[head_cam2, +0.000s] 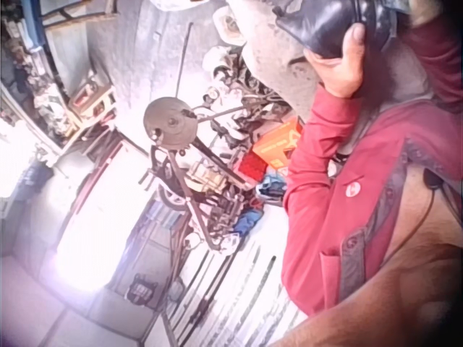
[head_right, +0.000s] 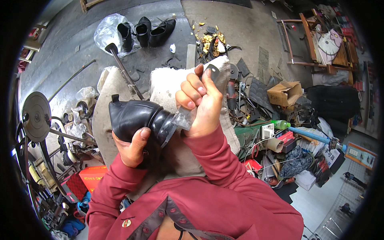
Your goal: The person holds a black high-heeled shoe and uses a metal scraper to smooth the heel and sole. The person rotates the shoe to access different areas and continues scraping the heel and sole surfaces.
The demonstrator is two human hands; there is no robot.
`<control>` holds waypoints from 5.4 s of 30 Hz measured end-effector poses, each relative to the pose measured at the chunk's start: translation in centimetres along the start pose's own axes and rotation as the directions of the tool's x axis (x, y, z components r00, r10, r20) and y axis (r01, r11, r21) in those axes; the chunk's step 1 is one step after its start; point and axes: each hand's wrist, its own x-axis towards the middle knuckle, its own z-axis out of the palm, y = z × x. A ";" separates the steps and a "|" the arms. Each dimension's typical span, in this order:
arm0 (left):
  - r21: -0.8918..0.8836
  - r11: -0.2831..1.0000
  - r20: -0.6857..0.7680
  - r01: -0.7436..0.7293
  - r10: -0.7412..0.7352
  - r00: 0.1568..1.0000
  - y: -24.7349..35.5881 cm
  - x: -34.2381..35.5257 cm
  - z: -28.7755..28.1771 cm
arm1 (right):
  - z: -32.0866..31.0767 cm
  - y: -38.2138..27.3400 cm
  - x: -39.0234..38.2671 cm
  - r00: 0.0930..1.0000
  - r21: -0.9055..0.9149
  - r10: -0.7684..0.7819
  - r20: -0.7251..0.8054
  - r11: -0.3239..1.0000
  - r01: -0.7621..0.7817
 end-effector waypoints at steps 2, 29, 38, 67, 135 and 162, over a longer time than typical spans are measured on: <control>0.005 1.000 0.009 -0.008 0.008 1.000 0.0 0.1 0.0 | 0.0 0.1 -0.1 0.999 0.017 -0.022 0.041 1.000 0.021; -0.057 0.998 0.035 0.000 0.002 0.999 0.5 0.5 0.2 | 1.3 0.8 -1.1 0.975 -0.152 -0.169 0.142 0.970 0.190; -0.114 0.993 0.055 -0.026 0.033 0.998 -0.1 0.6 0.1 | 1.9 1.1 -1.6 0.948 -0.274 -0.227 0.221 0.919 0.284; -0.252 0.948 0.084 0.194 -0.178 0.980 0.3 1.0 -0.2 | 1.9 1.2 -1.6 0.860 -0.428 -0.140 0.491 0.821 0.377; -0.273 0.920 0.028 0.281 -0.285 0.958 1.5 4.0 -1.5 | 2.2 1.9 4.0 0.988 -0.374 -0.110 0.110 0.916 0.144; -0.261 0.937 -0.014 0.231 -0.243 0.970 0.7 3.6 -1.1 | 1.7 2.1 3.1 0.947 -0.440 -0.140 0.291 0.859 0.262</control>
